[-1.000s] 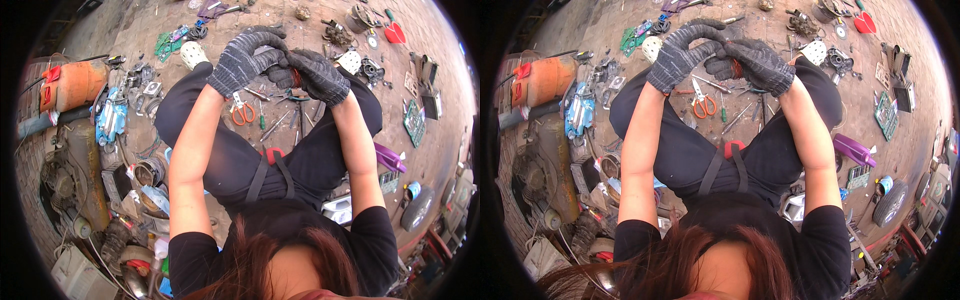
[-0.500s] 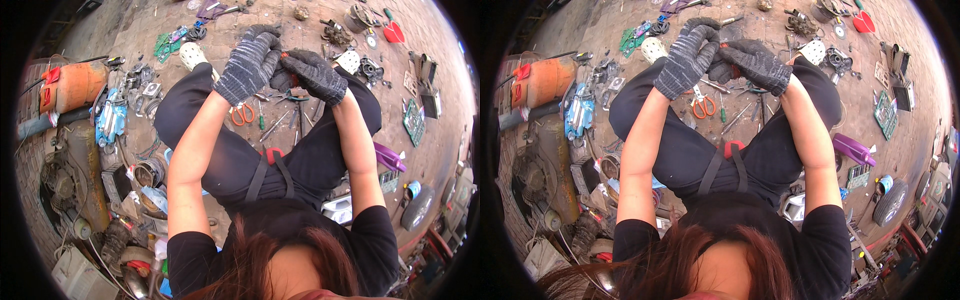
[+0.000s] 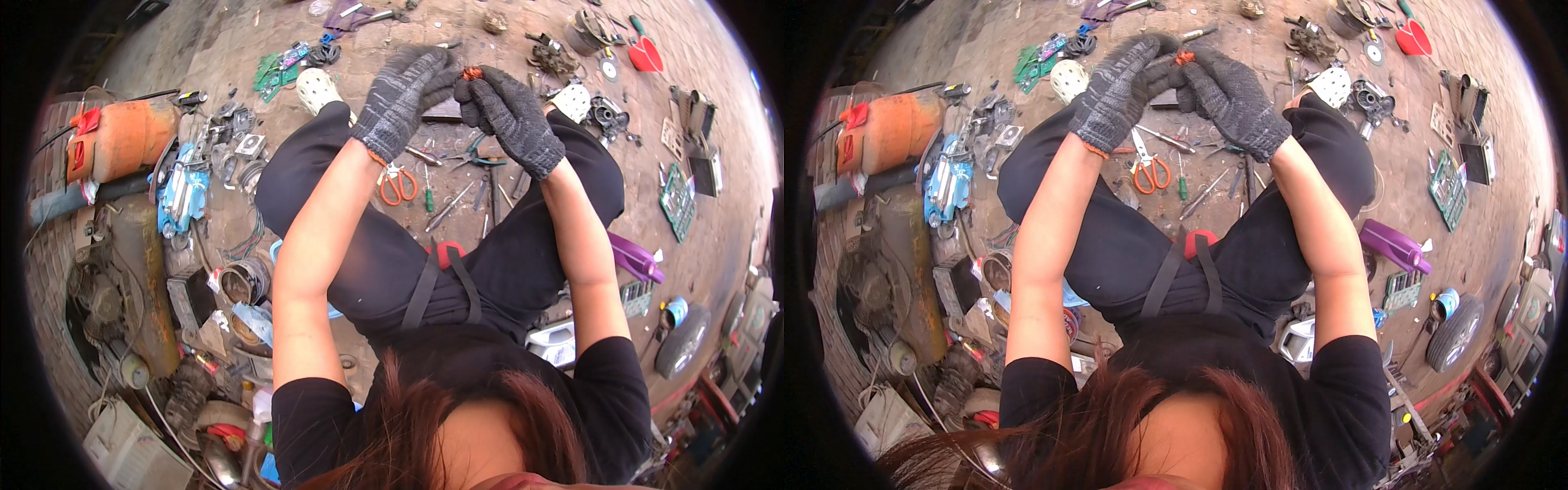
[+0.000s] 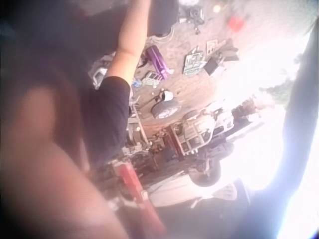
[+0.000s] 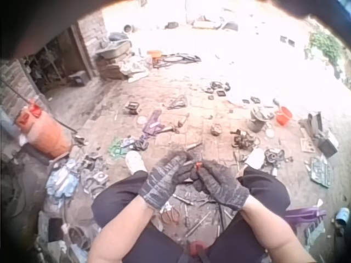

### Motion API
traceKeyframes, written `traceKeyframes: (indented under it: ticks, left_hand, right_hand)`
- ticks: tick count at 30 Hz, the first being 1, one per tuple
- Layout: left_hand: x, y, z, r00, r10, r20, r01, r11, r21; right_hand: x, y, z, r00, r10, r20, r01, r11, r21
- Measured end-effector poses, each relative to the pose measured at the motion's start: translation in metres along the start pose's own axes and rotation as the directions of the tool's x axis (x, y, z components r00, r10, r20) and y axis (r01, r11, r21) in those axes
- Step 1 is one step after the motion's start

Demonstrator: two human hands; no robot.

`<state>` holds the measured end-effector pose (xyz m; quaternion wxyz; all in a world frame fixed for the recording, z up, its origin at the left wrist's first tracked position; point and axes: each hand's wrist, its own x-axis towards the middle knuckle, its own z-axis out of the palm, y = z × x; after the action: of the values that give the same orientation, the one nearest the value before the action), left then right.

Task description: The person sits cross-legged on the floor and winds copper wire around a cylindrical core to form a coil. They repeatedly wrap the wire by hand, occasionally adjusting the coil and picking up additional wire segments from the floor.

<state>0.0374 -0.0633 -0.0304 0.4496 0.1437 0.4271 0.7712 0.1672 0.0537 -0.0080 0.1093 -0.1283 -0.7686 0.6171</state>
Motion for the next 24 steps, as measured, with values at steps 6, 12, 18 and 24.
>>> traceKeyframes:
  ticks: [6, 12, 18, 24]
  left_hand:
    - [-0.007, -0.016, 0.006, 0.967, -0.248, 0.055, 0.25, 0.968, -0.027]
    - [-0.007, -0.016, 0.006, 0.958, -0.265, 0.113, 0.278, 0.953, -0.123]
    - [-0.011, -0.018, -0.004, 0.919, -0.348, 0.184, 0.38, 0.908, -0.177]
    - [0.0, -0.02, 0.006, 0.937, -0.35, -0.01, 0.349, 0.934, -0.076]
  right_hand:
    - [0.006, 0.024, -0.001, 0.902, -0.432, -0.023, 0.378, 0.813, -0.444]
    - [0.004, 0.015, 0.003, 0.919, -0.394, 0.029, 0.372, 0.837, -0.401]
    - [0.0, 0.012, 0.015, 0.797, -0.591, 0.122, 0.545, 0.618, -0.567]
    - [0.008, 0.021, 0.002, 0.995, 0.095, 0.041, -0.101, 0.817, 0.568]
